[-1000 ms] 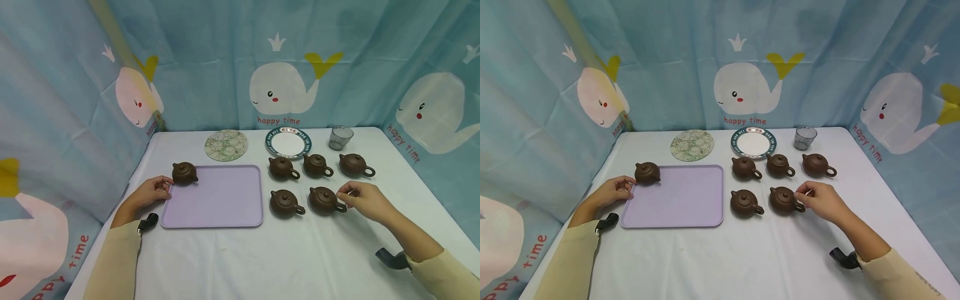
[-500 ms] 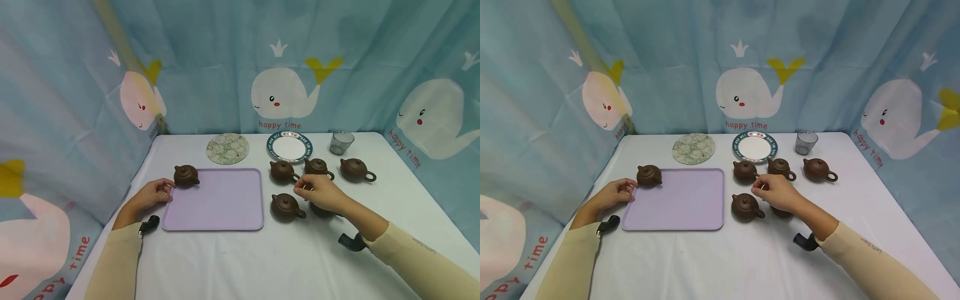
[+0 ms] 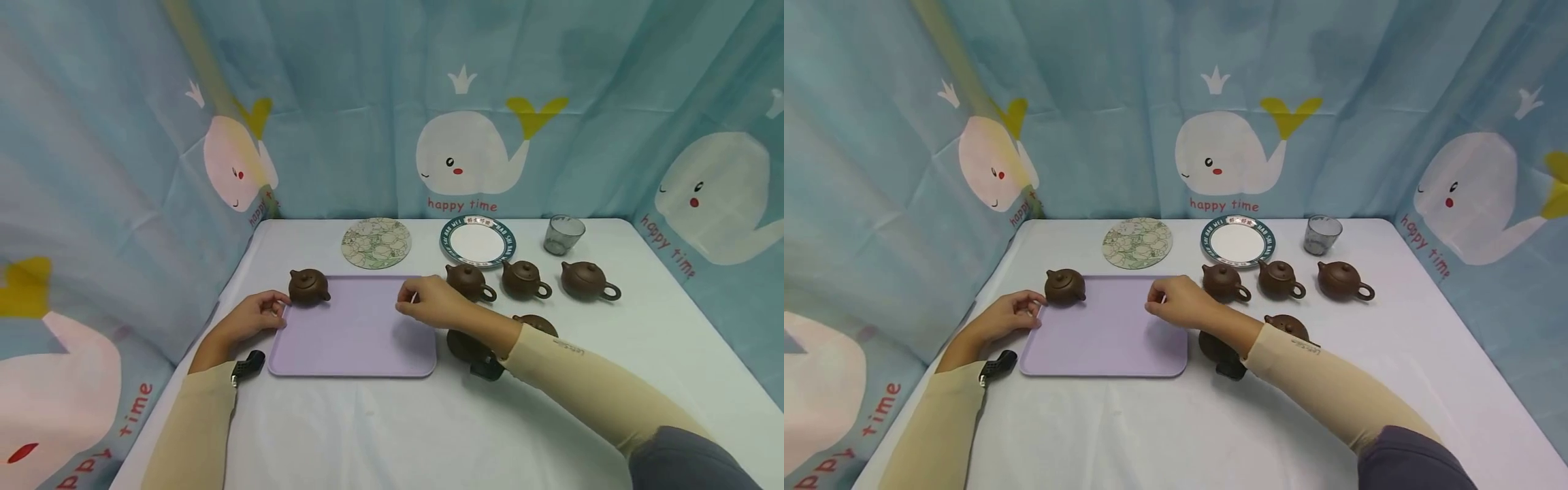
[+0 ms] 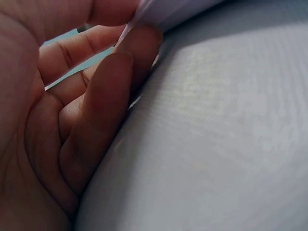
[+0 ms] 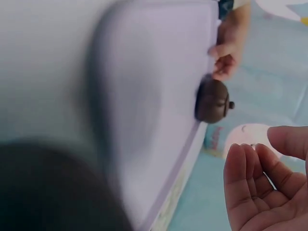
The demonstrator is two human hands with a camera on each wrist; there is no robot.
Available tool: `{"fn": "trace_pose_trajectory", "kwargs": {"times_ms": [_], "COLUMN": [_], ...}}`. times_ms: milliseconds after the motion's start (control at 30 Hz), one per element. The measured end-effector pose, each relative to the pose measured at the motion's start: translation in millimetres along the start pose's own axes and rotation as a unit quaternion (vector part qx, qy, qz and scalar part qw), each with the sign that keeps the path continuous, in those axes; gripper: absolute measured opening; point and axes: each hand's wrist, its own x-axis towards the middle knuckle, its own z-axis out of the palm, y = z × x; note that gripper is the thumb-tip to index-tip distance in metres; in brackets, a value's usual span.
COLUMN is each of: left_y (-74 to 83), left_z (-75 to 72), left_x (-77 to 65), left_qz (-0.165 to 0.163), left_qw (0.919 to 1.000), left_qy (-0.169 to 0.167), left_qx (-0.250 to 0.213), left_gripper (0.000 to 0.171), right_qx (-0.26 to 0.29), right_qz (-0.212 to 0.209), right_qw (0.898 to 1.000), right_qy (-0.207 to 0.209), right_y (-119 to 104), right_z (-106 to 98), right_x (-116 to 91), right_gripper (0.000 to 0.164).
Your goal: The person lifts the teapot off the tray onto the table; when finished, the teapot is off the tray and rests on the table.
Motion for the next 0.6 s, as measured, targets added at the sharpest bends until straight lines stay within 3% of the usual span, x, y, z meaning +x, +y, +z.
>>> {"fn": "trace_pose_trajectory", "kwargs": {"times_ms": [233,467,600], "left_y": [0.7,-30.1,-36.3], "left_z": [0.0,-3.5,-2.6], "left_x": [2.6,12.3,15.1], "left_qz": [-0.006,0.006,0.003], "left_qw": [0.9999,0.9998,0.9999], "left_qy": [-0.003,0.008,0.008], "left_qx": [0.01,0.015,0.013], "left_gripper": [0.043,0.046,0.047], "right_qx": [0.02,0.006,0.026], "right_qz": [-0.016,-0.035,-0.018], "right_qw": [1.0,0.999,0.999], "right_qy": [-0.01,-0.013,-0.019], "right_y": [-27.9,-45.5,-48.6], "right_z": [19.4,42.4,57.6], "right_x": [42.6,77.0,93.5], "right_gripper": [0.011,0.01,0.011]}}
